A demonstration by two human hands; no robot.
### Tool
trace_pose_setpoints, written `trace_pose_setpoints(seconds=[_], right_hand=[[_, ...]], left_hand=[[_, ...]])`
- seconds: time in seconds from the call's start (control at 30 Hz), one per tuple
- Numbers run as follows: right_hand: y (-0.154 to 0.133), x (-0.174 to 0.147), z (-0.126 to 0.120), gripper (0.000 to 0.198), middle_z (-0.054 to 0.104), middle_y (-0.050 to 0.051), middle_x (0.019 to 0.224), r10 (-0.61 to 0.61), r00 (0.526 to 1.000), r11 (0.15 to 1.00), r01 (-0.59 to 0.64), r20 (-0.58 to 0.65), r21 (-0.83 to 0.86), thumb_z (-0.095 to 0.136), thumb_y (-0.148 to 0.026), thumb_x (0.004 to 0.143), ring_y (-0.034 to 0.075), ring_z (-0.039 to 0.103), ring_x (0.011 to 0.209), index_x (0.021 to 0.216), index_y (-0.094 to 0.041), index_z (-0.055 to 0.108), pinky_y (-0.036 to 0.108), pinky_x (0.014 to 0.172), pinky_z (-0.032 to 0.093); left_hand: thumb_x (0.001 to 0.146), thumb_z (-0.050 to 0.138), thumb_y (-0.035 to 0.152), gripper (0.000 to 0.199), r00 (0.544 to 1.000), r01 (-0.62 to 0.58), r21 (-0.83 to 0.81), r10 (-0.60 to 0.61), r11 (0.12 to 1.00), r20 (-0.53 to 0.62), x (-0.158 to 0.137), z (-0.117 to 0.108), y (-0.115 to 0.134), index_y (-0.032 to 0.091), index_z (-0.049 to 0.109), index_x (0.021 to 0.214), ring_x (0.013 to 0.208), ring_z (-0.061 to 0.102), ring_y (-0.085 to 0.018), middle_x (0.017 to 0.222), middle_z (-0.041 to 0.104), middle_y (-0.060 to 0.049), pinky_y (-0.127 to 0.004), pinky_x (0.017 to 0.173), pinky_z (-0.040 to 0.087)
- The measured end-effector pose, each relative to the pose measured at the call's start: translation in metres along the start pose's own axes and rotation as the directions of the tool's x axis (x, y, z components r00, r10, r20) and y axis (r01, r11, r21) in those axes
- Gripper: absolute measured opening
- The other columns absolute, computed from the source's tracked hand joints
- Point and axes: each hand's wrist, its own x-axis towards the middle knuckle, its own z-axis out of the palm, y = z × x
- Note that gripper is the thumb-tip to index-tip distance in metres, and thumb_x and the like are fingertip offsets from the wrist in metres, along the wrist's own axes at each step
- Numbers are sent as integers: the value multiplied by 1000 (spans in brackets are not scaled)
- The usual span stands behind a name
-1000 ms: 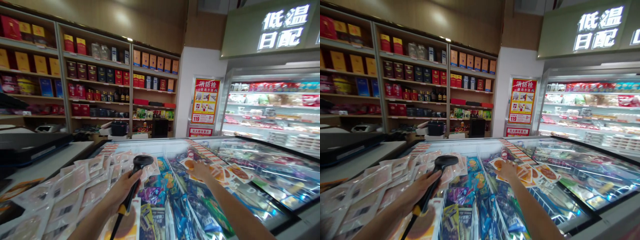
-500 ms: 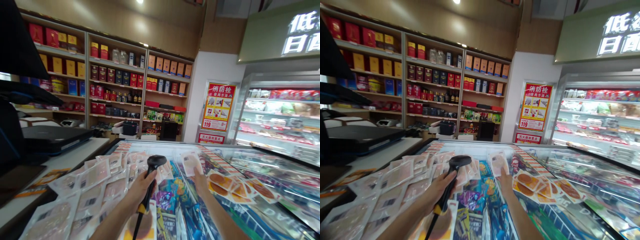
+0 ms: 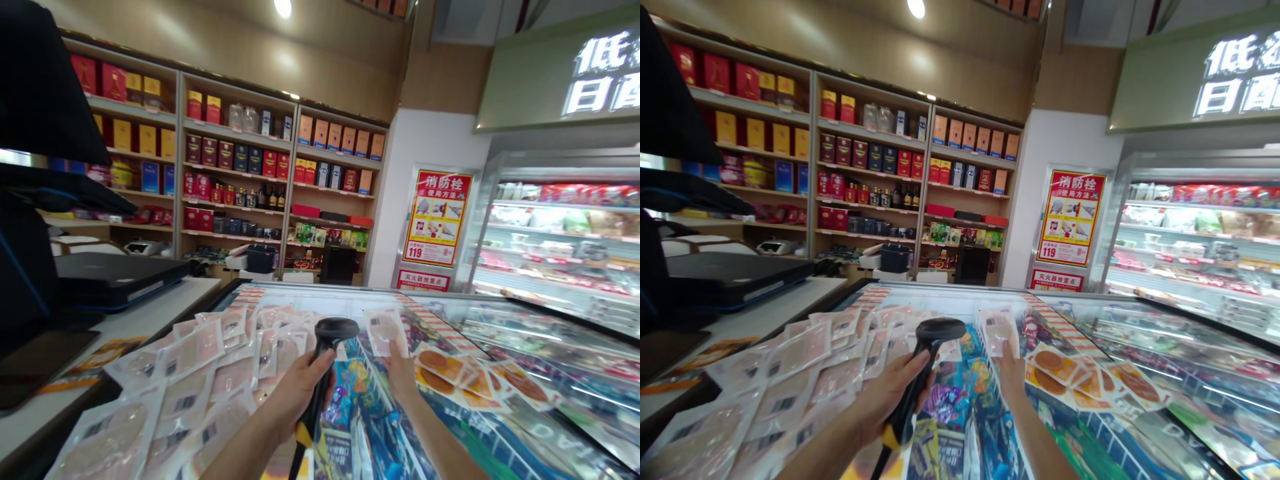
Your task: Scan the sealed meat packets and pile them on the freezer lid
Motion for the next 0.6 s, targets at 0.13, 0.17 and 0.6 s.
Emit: trace_pose_setpoints(seconds=[0.13,0.17,0.6], right_hand=[[-7,-5,4,42,63,1,65,46,998,999,-46,-33,4,62,-45,53,16,60,65,79,-13,55,26,59,50],[-9,-6,5,40,63,1,64,50,998,999,-50,-35,-4,62,-44,53,15,60,64,78,-14,55,26,58,49],[-7,-25,20,39,63,5,61,61,995,975,-42,78,-219,60,-46,56,18,58,60,71,-11,60,27,52,46]], left_hand=[[66,52,50,35,1000,-6,9,6,1000,-9,1,2,0,16,47,63,38,40,-5,49,49,4,-17,39,31],[66,53,50,35,1000,-8,3,8,1000,-10,1,1,1,16,46,63,38,41,-5,50,49,4,-17,39,32],[58,58,52,38,938,-85,110,116,990,-325,0,-60,6,16,46,63,36,42,-5,46,48,5,-17,36,33]])
